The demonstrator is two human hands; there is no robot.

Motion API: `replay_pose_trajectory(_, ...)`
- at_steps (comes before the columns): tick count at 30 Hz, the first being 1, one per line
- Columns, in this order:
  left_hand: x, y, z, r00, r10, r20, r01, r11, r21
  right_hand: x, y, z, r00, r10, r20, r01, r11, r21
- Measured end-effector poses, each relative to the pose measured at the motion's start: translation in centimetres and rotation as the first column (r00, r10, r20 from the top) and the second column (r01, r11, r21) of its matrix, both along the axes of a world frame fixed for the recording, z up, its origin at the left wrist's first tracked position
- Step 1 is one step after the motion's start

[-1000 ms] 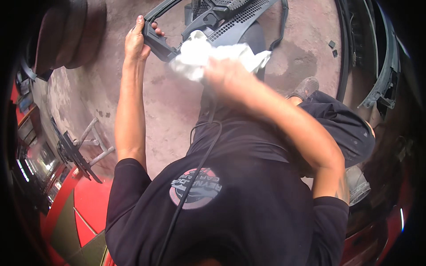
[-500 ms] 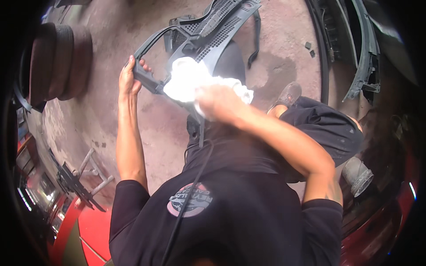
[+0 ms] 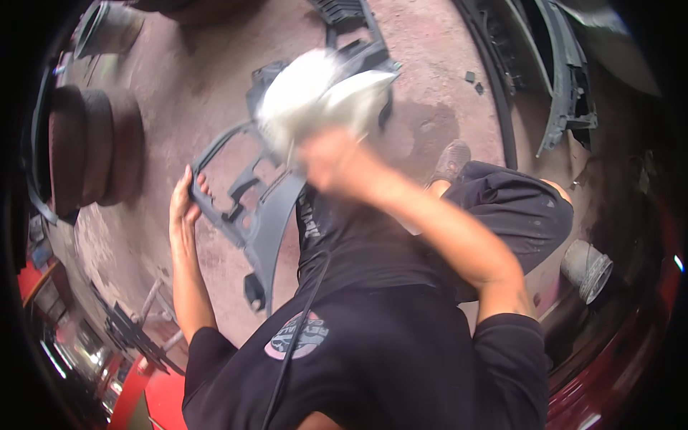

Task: The person wipes various disassembled black plastic car parts with a white cloth. They handle multiple items including a grille, a long trim piece, and smaller components, cleaning them one by one in a workshop setting.

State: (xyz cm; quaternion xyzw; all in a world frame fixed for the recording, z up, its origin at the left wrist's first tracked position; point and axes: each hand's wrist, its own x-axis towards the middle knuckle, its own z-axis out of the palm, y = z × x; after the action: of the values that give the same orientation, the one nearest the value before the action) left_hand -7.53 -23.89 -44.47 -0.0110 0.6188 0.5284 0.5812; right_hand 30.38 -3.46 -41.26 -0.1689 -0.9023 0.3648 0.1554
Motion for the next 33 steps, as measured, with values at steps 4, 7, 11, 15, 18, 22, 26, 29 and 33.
replay_pose_trajectory(4,-0.4,-2.7,-1.1,0.995,0.058,0.076,-0.056,0.998,-0.025,-1.3,-0.3,-4.1,0.997,-0.056,-0.044,0.061,0.990,0.125)
replay_pose_trajectory(7,-0.8,-2.9,-1.6,0.992,0.076,0.105,-0.069,0.995,-0.068,0.5,6.3,-7.3,0.985,-0.171,-0.030,0.172,0.941,0.292)
replay_pose_trajectory(11,-0.4,-1.4,-1.5,0.993,0.055,0.100,-0.050,0.997,-0.050,2.8,12.6,-11.2,0.915,-0.401,0.041,0.375,0.884,0.280)
replay_pose_trajectory(15,-0.2,-1.0,-0.7,0.996,0.078,0.038,-0.077,0.997,-0.028,2.8,14.2,-11.9,0.798,-0.553,0.238,0.485,0.824,0.292)
replay_pose_trajectory(18,-0.5,-1.7,-1.5,0.996,0.091,0.001,-0.090,0.994,-0.067,1.5,10.9,-11.6,0.828,-0.549,0.117,0.457,0.781,0.426)
replay_pose_trajectory(22,-1.2,-3.5,-0.6,0.996,0.074,0.041,-0.073,0.997,-0.025,3.5,12.0,-12.5,0.863,-0.484,0.145,0.451,0.867,0.210)
replay_pose_trajectory(26,-1.0,-2.4,0.9,0.998,0.062,-0.008,-0.062,0.997,-0.048,8.3,19.8,-13.0,0.679,-0.539,0.498,0.518,0.833,0.196)
replay_pose_trajectory(29,-1.4,-5.1,1.0,0.996,0.078,-0.044,-0.080,0.995,-0.062,13.7,23.5,-7.8,0.512,-0.783,0.355,0.841,0.540,-0.021)
replay_pose_trajectory(33,-1.0,-6.1,0.7,0.993,0.114,-0.021,-0.116,0.989,-0.090,12.7,20.8,-6.6,0.772,-0.634,0.049,0.631,0.774,0.056)
